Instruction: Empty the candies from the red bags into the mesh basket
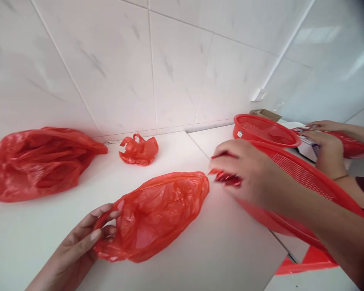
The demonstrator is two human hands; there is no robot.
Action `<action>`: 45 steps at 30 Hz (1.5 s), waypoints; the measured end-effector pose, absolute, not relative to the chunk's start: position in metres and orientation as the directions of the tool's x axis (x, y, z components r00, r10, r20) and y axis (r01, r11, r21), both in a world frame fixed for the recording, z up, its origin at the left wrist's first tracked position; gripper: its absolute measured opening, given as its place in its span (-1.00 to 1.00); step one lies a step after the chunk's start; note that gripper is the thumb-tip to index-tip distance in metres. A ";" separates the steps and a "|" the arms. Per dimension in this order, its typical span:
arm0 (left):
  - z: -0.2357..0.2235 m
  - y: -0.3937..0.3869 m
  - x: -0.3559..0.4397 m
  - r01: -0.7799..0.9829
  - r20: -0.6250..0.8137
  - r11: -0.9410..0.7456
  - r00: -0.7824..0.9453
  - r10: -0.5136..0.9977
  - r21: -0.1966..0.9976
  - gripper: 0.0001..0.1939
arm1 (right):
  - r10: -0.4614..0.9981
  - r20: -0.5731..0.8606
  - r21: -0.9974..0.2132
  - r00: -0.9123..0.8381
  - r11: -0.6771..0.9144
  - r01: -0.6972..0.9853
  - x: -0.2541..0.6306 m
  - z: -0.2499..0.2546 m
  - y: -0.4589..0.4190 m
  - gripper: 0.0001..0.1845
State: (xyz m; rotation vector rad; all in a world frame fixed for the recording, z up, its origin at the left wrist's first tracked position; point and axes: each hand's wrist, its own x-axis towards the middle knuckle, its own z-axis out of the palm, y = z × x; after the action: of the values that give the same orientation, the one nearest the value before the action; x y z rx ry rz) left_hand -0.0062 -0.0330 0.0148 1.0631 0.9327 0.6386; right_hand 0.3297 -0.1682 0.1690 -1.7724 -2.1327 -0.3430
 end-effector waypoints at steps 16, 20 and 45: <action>0.048 -0.043 -0.008 -0.255 -0.188 0.340 0.477 0.858 0.905 -0.64 | 0.908 0.173 -0.122 -0.381 0.404 0.907 0.267 0.095 -0.087 -0.53; 0.055 -0.039 -0.006 -0.226 -0.100 0.258 0.540 0.835 0.939 -0.65 | 0.926 0.363 -0.181 0.103 -0.039 0.983 0.295 0.091 -0.105 -0.53; 0.199 -0.019 0.002 -0.031 0.544 -0.548 0.175 0.820 0.836 -0.61 | 0.770 0.429 -0.867 0.473 0.498 -0.025 0.306 0.148 -0.102 -0.88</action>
State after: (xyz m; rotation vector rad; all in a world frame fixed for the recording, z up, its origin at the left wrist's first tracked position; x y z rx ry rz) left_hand 0.0015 -0.0187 0.1993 1.7161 0.7551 1.4616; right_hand 0.3056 -0.1016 0.1485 -0.9292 -0.9606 0.5829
